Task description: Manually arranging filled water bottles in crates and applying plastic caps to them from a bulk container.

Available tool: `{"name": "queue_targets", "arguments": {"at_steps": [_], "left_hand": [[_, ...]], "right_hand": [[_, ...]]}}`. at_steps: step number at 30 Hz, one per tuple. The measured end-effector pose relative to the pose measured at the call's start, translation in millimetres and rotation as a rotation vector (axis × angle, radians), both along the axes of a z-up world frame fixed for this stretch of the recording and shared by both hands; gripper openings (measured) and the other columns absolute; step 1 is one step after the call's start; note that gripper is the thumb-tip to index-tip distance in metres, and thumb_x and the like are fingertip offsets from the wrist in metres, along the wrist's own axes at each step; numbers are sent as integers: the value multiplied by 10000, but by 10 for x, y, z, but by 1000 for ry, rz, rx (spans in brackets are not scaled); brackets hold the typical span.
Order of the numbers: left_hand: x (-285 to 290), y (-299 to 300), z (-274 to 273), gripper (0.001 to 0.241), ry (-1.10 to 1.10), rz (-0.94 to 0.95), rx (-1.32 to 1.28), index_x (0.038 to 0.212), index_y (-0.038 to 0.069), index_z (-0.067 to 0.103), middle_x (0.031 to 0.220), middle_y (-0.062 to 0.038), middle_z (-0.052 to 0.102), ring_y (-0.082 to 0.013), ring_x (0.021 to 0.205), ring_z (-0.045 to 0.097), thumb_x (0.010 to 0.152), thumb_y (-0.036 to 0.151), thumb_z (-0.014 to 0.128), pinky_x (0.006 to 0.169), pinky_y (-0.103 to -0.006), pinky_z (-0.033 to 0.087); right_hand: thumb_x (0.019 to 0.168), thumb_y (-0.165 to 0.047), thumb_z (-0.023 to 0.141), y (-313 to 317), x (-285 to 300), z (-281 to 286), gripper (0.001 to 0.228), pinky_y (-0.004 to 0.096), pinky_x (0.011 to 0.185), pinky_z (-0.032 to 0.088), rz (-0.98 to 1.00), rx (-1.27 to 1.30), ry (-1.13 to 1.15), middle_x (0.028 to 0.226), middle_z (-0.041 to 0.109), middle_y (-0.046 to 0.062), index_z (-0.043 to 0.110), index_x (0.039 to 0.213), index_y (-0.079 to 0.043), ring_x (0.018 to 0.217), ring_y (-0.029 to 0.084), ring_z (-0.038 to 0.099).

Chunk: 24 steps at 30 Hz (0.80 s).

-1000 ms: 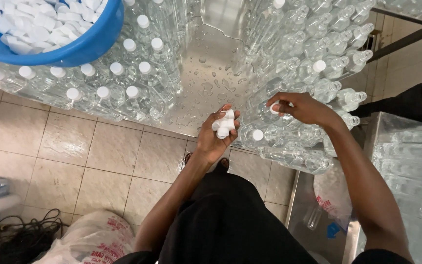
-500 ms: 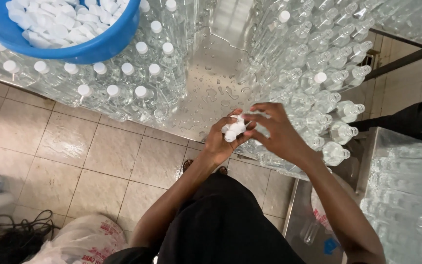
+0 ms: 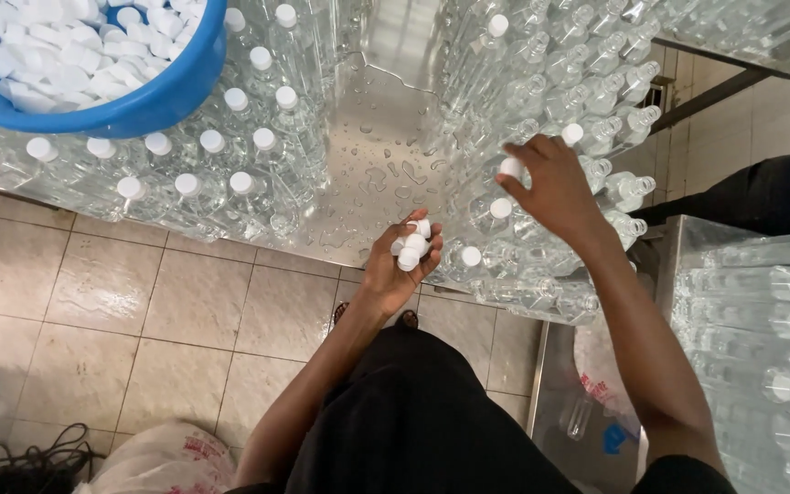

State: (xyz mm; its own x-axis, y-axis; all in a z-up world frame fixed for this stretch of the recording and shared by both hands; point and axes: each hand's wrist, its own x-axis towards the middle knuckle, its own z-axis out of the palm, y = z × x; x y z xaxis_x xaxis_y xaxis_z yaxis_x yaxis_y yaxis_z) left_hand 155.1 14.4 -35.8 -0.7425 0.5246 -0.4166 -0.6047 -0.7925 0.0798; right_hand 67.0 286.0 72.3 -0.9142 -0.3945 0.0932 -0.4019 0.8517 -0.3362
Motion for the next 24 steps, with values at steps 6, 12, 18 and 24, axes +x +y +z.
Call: {"name": "queue_targets", "arguments": {"at_steps": [6,12,18,24], "left_hand": [[-55,-101,-5,361,12,32,-56,1356,155,657,1209,-155,746,-225,991,758,998,194,674,831,-313,677],[-60,-129,13,348,2,24,-57,1352,163,650,1210,-147,741,-210,982,741,1007,206,668,806,-286,660],[-65,-122,22,374,-6,5,-46,1382,151,635,1225,-163,729,-216,978,742,1011,193,659,790,-300,660],[-75,-125,-41,364,-13,16,-43,1376,149,644,1238,-167,724,-217,986,742,1014,190,651,793,-308,662]], "right_hand": [[1094,-530,683,274,-329,-312,488,555,1078,458,-90,298,-47,1130,715,103,796,1349,-129,1142,333,659],[1190,-487,515,321,-443,-224,453,661,1161,386,-60,145,-279,969,747,120,750,1416,-172,1071,387,731],[1088,-348,687,212,-506,61,297,565,1092,479,-132,-254,-611,944,752,133,796,1292,-160,1052,310,724],[1051,-234,748,281,-576,-80,238,492,979,520,-132,-352,-641,893,721,142,782,1230,-81,952,294,731]]}}
